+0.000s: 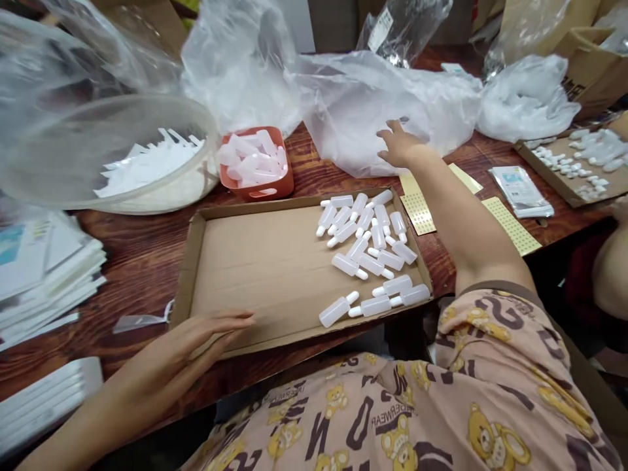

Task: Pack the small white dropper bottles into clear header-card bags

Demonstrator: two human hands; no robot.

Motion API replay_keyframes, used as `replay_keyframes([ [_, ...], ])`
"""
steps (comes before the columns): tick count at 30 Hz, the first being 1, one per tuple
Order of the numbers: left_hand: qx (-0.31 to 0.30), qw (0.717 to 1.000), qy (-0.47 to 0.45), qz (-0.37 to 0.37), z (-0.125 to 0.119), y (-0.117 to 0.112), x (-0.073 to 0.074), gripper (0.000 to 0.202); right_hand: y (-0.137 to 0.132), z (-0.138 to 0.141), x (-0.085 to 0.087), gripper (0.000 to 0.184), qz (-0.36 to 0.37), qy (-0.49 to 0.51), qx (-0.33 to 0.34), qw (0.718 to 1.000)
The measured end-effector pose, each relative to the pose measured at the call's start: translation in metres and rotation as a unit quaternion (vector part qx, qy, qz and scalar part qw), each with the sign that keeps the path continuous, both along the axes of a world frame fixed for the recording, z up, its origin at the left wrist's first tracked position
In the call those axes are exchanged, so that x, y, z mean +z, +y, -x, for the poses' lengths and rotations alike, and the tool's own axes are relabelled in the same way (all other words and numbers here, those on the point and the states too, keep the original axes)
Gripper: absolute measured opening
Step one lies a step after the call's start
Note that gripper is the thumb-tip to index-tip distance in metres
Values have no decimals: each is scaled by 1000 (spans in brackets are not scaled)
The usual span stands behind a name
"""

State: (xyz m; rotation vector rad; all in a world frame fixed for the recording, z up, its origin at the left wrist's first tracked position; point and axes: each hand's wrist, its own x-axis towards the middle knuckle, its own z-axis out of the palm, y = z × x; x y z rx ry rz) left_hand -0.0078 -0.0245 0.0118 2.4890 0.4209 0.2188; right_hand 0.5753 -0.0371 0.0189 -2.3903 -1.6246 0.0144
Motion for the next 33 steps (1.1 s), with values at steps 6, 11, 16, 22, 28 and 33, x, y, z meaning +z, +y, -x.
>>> replay_keyframes([
  [6, 70, 994, -61, -55, 42, -5, -32, 31, -101, 77, 49, 63, -16, 137, 72, 988],
  [11, 22, 983, -101, -150, 35, -20, -51, 28, -194, 132, -14, 86, -86, 160, -95, 979],
  [16, 10, 982, -109, -154, 29, -24, -62, 31, -211, 156, -79, 92, -102, 187, -86, 973],
  [22, 50, 981, -132, -133, 42, -23, -68, 26, -189, 168, -67, 91, -111, 160, -52, 979],
  [28, 110, 983, -131, -71, 57, -29, -51, 28, -167, 197, -25, 71, -78, 150, 66, 983],
  [33, 201, 977, -75, -11, 80, -39, -18, 32, -180, 226, -11, 39, -114, 132, 60, 983],
])
